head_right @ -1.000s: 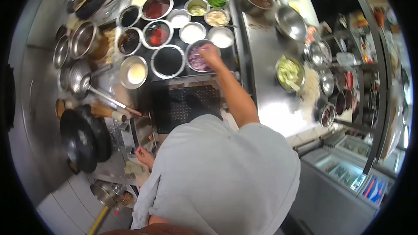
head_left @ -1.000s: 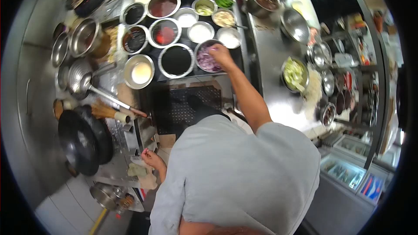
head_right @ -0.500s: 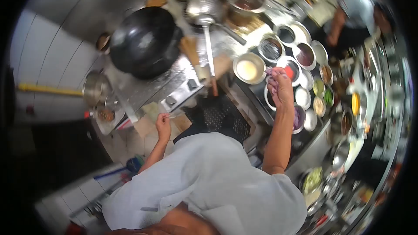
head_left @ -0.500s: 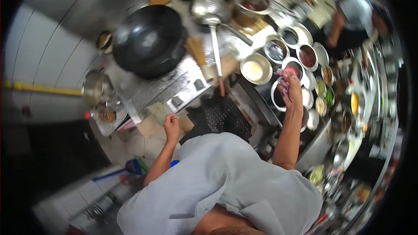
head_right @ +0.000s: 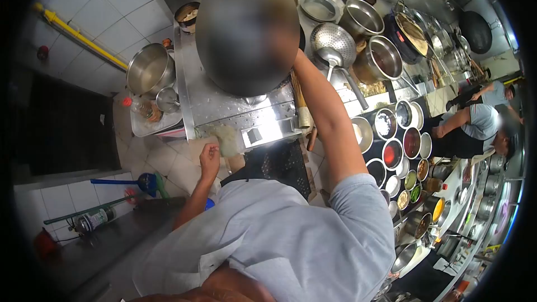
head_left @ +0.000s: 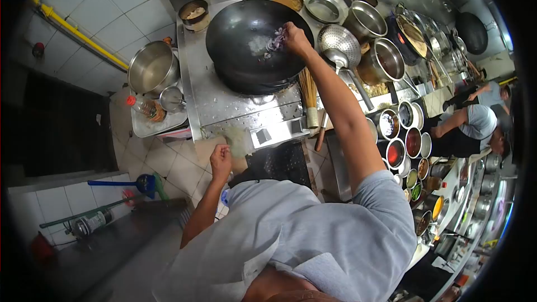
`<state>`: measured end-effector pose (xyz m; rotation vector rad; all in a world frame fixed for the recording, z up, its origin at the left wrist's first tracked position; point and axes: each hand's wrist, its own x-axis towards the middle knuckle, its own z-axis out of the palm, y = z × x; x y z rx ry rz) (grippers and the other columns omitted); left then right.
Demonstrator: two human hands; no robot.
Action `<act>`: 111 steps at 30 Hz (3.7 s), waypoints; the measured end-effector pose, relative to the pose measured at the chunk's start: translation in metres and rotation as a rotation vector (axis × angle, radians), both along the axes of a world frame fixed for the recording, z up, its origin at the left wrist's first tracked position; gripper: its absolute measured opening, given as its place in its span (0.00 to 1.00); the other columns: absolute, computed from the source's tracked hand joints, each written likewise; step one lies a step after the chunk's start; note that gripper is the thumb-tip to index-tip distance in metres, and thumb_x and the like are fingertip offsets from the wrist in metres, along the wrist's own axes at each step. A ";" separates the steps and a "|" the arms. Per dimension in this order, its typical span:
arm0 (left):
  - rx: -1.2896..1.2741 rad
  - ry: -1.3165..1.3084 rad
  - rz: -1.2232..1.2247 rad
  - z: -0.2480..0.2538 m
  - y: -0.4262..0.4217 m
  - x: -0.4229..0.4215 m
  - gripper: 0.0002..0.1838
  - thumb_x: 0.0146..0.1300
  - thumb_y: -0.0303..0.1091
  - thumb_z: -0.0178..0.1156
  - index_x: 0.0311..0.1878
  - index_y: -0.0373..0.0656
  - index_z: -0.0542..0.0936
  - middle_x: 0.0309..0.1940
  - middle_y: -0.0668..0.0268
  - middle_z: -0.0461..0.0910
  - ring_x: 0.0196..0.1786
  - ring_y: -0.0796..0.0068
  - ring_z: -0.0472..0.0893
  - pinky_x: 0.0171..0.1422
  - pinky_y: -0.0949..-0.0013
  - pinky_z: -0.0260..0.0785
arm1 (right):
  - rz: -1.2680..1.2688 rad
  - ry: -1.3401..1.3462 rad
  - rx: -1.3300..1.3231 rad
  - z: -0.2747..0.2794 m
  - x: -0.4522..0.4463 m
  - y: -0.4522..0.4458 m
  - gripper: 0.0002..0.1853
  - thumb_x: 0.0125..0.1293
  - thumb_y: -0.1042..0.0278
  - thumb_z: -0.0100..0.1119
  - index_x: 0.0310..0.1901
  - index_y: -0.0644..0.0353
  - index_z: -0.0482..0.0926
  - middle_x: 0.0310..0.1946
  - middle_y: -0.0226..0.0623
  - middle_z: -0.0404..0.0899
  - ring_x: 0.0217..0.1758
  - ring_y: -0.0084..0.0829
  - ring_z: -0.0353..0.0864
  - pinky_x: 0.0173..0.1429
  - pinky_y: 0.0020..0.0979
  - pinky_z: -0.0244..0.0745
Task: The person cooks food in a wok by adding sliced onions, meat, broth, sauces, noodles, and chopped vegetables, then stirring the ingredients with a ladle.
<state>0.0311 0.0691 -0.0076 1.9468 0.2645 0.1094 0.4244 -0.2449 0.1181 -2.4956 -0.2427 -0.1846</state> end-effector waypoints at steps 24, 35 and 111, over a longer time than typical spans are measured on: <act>-0.021 -0.026 -0.647 0.026 -0.118 0.051 0.06 0.70 0.26 0.57 0.45 0.37 0.82 0.26 0.66 0.81 0.31 0.78 0.80 0.35 0.69 0.73 | -0.076 -0.131 0.523 -0.005 -0.143 -0.063 0.18 0.62 0.70 0.71 0.54 0.55 0.86 0.55 0.44 0.85 0.57 0.45 0.84 0.62 0.43 0.79; -0.169 0.480 -1.562 0.037 -0.341 -0.074 0.11 0.77 0.34 0.58 0.55 0.38 0.78 0.37 0.67 0.82 0.34 0.83 0.79 0.34 0.78 0.73 | -1.463 -0.276 0.693 -0.036 -0.738 -0.148 0.12 0.70 0.60 0.65 0.43 0.62 0.85 0.34 0.37 0.87 0.37 0.27 0.84 0.44 0.33 0.78; -0.203 0.647 -1.583 0.055 -0.391 -0.219 0.05 0.65 0.26 0.59 0.37 0.34 0.75 0.29 0.60 0.82 0.29 0.69 0.87 0.32 0.67 0.83 | -2.691 0.597 -0.025 -0.121 -1.153 -0.045 0.65 0.60 0.16 0.54 0.75 0.80 0.56 0.65 0.73 0.69 0.66 0.64 0.74 0.64 0.54 0.76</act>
